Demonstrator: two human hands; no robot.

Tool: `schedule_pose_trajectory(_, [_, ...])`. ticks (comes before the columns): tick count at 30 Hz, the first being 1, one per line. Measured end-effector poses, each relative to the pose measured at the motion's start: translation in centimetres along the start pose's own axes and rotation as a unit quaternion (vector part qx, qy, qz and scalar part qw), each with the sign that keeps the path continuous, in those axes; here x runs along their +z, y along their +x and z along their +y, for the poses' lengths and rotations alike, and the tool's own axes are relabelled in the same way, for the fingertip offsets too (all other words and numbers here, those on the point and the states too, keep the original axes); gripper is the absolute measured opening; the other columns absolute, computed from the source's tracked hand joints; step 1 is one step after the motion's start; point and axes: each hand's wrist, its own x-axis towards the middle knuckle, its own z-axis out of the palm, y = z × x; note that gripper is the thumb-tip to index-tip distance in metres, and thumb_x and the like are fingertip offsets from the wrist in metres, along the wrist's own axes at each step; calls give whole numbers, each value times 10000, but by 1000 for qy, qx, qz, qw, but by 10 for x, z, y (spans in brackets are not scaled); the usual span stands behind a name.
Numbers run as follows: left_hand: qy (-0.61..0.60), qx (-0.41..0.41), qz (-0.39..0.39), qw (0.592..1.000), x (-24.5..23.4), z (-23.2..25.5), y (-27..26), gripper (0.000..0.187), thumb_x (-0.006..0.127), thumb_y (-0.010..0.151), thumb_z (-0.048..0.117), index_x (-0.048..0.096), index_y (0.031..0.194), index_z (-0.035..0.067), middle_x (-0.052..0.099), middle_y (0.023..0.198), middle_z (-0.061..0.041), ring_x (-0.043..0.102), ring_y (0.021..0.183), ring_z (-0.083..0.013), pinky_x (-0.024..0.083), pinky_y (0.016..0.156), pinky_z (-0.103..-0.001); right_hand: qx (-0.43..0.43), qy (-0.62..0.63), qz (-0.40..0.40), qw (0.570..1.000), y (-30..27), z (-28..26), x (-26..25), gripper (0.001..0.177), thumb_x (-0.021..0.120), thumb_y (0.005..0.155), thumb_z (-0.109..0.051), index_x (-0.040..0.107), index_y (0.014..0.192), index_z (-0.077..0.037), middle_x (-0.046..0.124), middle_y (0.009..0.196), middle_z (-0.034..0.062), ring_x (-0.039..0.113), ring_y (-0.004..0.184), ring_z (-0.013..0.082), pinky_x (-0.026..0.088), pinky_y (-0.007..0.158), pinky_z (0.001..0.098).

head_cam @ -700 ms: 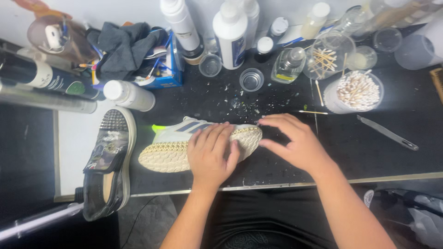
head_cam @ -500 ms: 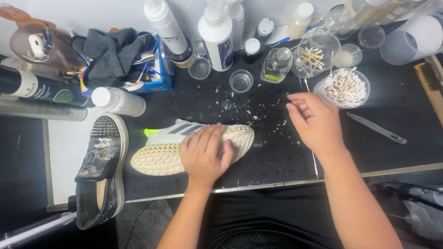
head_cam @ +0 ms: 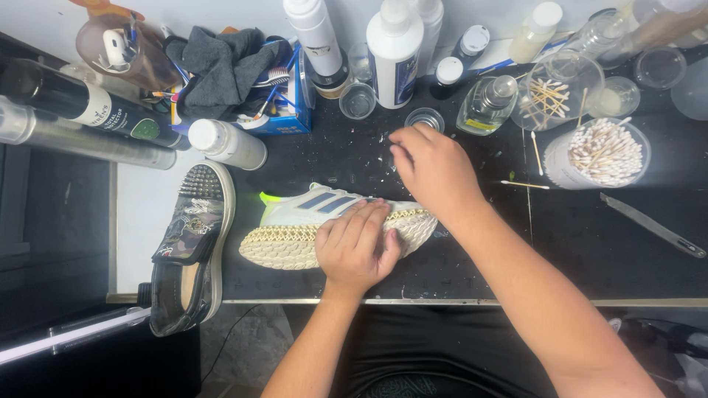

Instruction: The person cleans the sole of a white sneaker using a cotton swab and a utility knife. They repeatedly dip the swab into a small container of liquid and scrub the textured sole, then use the knife to scrape debris from the tread. The person continues alternating between these tools to remove dirt from the shoe's bottom.

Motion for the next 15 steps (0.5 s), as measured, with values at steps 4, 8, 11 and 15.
schedule_pose_trajectory(4, [7, 4, 5, 1000, 2, -1, -3, 237, 694, 897, 260, 727, 1092, 129, 765, 1090, 14, 736, 1061, -169, 443, 868, -311, -34, -63, -4, 997, 28, 3, 19, 174, 713, 905, -120, 706, 1070, -64, 719, 942, 133, 712, 809, 351, 557, 699, 445])
schedule_pose_trajectory(8, [8, 2, 8, 1000, 4, -2, -4, 236, 694, 892, 255, 729, 1089, 129, 767, 1085, 18, 742, 1049, -163, 436, 848, -301, -26, -110, -57, 992, 48, 10, 35, 247, 708, 886, -134, 727, 1128, -82, 714, 830, 126, 703, 736, 351, 541, 646, 463])
schedule_pose_trajectory(11, [8, 2, 14, 1000, 4, -3, -4, 239, 693, 888, 257, 729, 1085, 128, 769, 1083, 19, 741, 1042, -161, 438, 843, -299, -45, -140, -83, 986, 58, 19, 44, 161, 700, 881, -111, 726, 1038, -89, 702, 792, 108, 708, 759, 327, 547, 661, 453])
schedule_pose_trajectory(15, [10, -1, 14, 1000, 4, -3, -3, 246, 692, 883, 258, 737, 1084, 124, 769, 1077, 14, 739, 1028, -156, 438, 834, -298, -94, -182, -80, 976, 64, 29, 54, 61, 700, 862, -92, 713, 921, -86, 701, 804, 87, 714, 795, 303, 557, 669, 434])
